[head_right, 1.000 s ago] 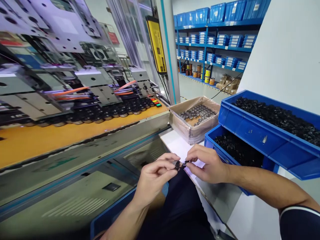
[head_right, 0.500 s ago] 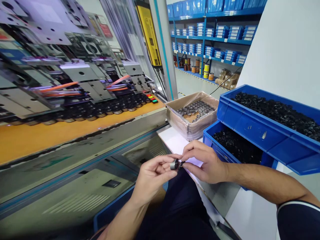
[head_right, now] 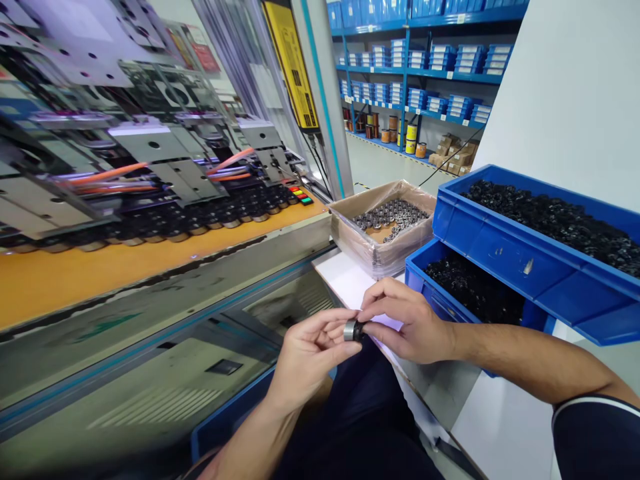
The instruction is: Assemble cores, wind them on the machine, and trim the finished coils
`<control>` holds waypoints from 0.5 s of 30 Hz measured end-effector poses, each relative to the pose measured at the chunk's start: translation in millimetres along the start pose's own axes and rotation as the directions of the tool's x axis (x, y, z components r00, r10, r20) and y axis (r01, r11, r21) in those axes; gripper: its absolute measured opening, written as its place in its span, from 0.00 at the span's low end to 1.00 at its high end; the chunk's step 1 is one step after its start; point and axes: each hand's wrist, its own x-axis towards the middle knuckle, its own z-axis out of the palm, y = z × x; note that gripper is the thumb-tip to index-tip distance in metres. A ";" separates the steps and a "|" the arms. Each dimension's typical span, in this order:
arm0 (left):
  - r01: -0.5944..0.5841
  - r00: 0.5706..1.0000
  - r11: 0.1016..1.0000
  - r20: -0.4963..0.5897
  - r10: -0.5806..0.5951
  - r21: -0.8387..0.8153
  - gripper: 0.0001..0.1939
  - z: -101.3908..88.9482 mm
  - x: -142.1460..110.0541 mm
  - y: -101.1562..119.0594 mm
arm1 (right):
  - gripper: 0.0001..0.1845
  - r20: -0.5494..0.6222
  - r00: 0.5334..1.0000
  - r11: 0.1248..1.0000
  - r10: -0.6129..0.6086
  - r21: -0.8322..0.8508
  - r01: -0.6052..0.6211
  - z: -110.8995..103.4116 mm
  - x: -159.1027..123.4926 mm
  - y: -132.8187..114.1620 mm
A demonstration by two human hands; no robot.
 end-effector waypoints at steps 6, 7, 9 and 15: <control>-0.017 0.999 1.000 0.045 0.017 0.011 0.16 0.2 -0.8 -4.4 | 0.13 0.039 0.997 0.994 -0.066 -0.081 0.069 -1.3 2.4 -2.1; -0.030 0.999 1.000 0.038 0.030 0.006 0.16 -0.4 -1.1 -4.5 | 0.15 0.054 0.994 0.989 -0.099 -0.105 0.104 -1.2 2.4 -2.0; -0.053 0.998 0.999 0.020 0.053 -0.003 0.16 -1.4 -1.6 -4.3 | 0.19 0.074 0.982 0.966 -0.173 -0.181 0.184 -0.5 1.3 -1.0; -0.049 0.999 0.998 0.008 0.049 -0.026 0.17 -0.4 -2.5 -3.4 | 0.14 0.088 0.949 0.882 -0.304 -0.350 0.315 1.4 -2.8 4.1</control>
